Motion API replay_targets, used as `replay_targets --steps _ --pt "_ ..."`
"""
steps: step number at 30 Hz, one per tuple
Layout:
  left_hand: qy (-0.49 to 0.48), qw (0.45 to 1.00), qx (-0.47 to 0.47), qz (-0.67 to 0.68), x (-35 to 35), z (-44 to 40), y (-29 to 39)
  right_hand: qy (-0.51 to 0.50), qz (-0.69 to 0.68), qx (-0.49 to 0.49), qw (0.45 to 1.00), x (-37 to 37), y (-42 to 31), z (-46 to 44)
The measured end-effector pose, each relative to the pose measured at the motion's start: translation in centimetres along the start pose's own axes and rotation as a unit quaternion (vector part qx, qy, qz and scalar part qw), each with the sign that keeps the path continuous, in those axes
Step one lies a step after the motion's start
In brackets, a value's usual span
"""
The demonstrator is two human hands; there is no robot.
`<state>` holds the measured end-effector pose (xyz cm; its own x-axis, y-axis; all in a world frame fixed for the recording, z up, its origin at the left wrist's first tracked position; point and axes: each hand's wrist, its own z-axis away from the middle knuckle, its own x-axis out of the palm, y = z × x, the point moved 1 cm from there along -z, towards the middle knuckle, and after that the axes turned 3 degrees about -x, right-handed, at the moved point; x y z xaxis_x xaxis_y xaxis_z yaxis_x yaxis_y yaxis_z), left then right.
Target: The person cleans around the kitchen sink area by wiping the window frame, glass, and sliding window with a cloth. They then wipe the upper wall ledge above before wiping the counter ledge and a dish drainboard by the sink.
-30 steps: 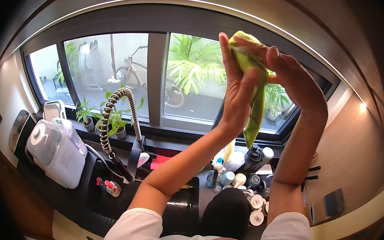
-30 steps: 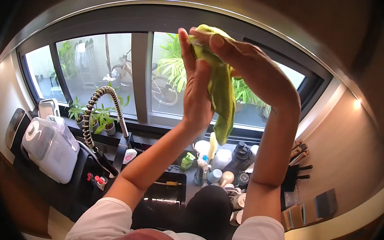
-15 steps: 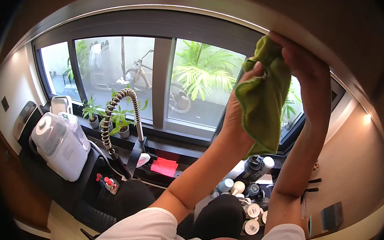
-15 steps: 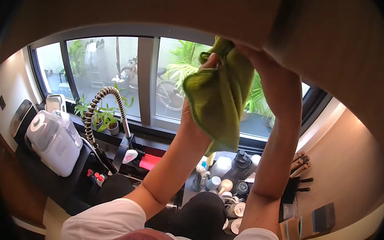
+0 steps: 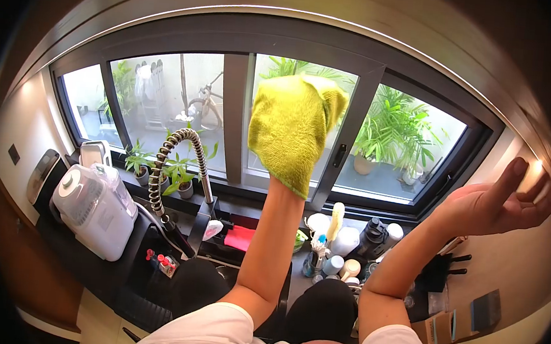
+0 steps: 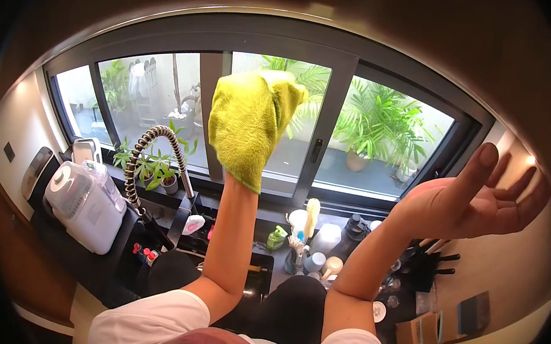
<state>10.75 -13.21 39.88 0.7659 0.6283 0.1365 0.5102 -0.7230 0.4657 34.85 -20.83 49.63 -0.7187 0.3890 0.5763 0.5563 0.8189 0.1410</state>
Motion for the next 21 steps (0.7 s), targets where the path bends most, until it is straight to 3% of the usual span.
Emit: replay_targets --steps 1,2,4,5,6,7,9,13,15,21 --pt "0.017 0.934 0.100 -0.342 0.0 -0.4 1.8 -0.005 -0.022 -0.006 1.000 0.3 0.1 -0.1" --pt "0.034 0.909 0.119 -0.398 0.2 -0.5 3.0 -0.008 -0.045 -0.012 0.999 1.0 0.3 -0.2" --pt "0.056 0.959 0.077 -0.267 0.3 -1.9 4.2 -0.020 -0.080 -0.014 0.997 1.8 0.5 -0.4" --pt "0.071 0.994 0.029 -0.078 0.7 -2.2 4.9 -0.024 -0.092 -0.014 0.995 2.0 0.5 -0.5" --pt "0.092 0.986 -0.021 0.137 1.3 -2.3 5.8 -0.028 -0.104 -0.013 0.994 2.3 0.6 -0.7" --pt "0.112 0.955 -0.050 0.270 1.7 -2.5 6.8 -0.036 -0.119 0.023 0.992 2.3 0.4 -0.9" --pt "0.113 0.910 -0.073 0.393 3.3 -1.9 9.1 -0.021 -0.133 0.049 0.990 2.7 0.7 -0.9" --pt "0.104 0.870 -0.096 0.473 6.5 -1.9 11.8 0.011 -0.113 0.116 0.987 3.2 -0.1 -0.9" --pt "0.125 0.861 -0.093 0.485 7.0 -3.7 12.0 0.021 -0.218 0.142 0.965 4.1 0.7 -0.5" --pt "0.230 0.808 -0.110 0.531 2.0 -14.2 8.6 0.003 -0.245 0.162 0.956 4.0 0.6 -0.1"
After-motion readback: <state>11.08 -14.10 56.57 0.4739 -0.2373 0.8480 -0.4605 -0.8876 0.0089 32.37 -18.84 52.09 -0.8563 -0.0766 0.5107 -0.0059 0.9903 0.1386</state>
